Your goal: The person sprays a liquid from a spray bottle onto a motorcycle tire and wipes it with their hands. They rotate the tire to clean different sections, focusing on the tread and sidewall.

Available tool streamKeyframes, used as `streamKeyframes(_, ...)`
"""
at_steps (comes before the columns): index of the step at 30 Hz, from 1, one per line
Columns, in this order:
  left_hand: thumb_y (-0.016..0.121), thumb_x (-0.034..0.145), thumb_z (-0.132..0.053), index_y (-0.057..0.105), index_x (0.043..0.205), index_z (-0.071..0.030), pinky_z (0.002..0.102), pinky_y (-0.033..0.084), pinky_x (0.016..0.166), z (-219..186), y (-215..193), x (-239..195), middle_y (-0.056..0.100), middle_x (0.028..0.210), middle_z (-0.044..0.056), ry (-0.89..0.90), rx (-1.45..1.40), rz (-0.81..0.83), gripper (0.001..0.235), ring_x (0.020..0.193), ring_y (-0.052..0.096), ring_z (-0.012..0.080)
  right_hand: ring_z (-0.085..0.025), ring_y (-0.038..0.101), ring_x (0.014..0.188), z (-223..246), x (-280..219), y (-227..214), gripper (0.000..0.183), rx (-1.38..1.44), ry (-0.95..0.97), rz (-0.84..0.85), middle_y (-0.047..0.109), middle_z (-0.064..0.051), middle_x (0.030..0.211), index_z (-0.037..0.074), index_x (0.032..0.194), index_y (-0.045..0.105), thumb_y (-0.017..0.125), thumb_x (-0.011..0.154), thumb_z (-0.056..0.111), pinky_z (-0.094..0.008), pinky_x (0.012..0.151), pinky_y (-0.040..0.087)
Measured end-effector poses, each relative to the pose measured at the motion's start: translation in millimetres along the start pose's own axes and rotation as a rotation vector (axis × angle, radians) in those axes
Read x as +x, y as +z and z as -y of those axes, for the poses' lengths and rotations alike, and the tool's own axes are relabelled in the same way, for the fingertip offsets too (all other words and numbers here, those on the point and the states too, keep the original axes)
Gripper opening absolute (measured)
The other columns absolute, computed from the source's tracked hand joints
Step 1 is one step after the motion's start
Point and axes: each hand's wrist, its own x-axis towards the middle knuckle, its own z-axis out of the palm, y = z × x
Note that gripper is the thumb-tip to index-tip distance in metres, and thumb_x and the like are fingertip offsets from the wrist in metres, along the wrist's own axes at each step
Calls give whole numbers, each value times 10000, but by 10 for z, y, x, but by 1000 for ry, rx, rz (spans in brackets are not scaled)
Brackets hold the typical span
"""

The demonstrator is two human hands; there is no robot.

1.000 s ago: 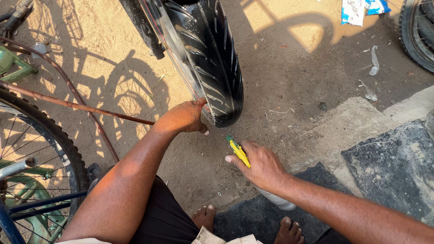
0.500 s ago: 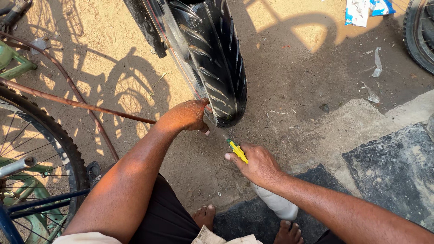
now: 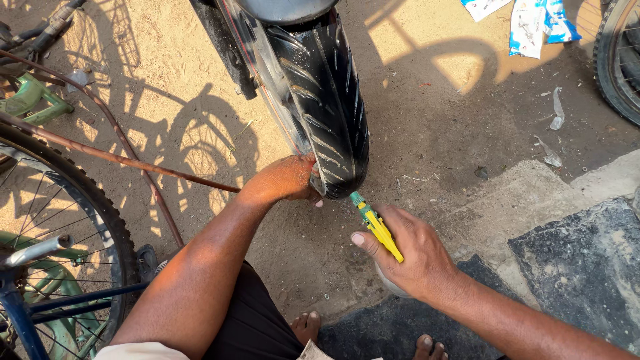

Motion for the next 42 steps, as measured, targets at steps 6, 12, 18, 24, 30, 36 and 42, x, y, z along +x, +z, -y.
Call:
streamKeyframes(6, 980, 569, -364, 526, 1384, -77, 452, 484, 1034, 6, 31, 60, 650, 1307, 162, 135, 18, -77, 976, 1205, 623, 375, -176, 600, 548, 190, -7, -101, 508, -96, 219, 143, 554, -75, 667, 36, 895, 598, 613, 947, 541, -408, 501, 505)
streamKeyframes(12, 963, 608, -372, 579, 1345, -70, 452, 504, 1030, -3, 49, 16, 695, 1249, 181, 81, -27, -96, 885, 1186, 652, 370, -193, 580, 533, 372, -203, 104, 578, -62, -53, -120, 536, -100, 718, -65, 1046, 566, 617, 938, 500, -381, 390, 491)
streamKeyframes(18, 985, 562, -362, 573, 1351, -76, 434, 516, 1018, -26, 39, 33, 720, 1184, 173, 50, -88, -145, 935, 1136, 685, 342, -150, 594, 531, 342, -174, 320, 478, -126, 328, 103, 533, -63, 683, 66, 878, 573, 571, 984, 532, -368, 420, 505)
streamKeyframes(24, 972, 527, -327, 655, 1271, -145, 421, 540, 985, -12, 107, 23, 770, 1156, 106, 191, -388, -261, 829, 1128, 715, 309, -206, 617, 552, 356, -127, 470, 468, -33, 298, -6, 530, -90, 697, 25, 908, 555, 576, 974, 488, -403, 460, 507)
streamKeyframes(30, 988, 534, -334, 626, 1251, -129, 438, 513, 985, 1, 152, 35, 745, 1164, 127, 198, -390, -288, 829, 1162, 675, 340, -264, 648, 605, 325, -106, 554, 511, -130, 266, -79, 580, -152, 748, -23, 986, 551, 616, 951, 483, -450, 496, 526)
streamKeyframes(36, 973, 578, -403, 573, 1325, -111, 451, 504, 1008, 30, 167, 57, 723, 1185, 166, 178, -306, -251, 896, 1196, 654, 361, -296, 658, 628, 278, -131, 634, 512, -128, 317, -37, 581, -160, 714, 1, 876, 562, 618, 972, 501, -460, 560, 527)
streamKeyframes(42, 928, 639, -553, 434, 1401, -10, 441, 482, 1060, -52, 266, 26, 637, 1294, 240, 209, -331, -224, 1058, 1255, 614, 372, -319, 620, 625, 287, -247, 577, 489, -140, 151, -187, 567, -150, 715, -3, 913, 549, 620, 980, 476, -477, 537, 492)
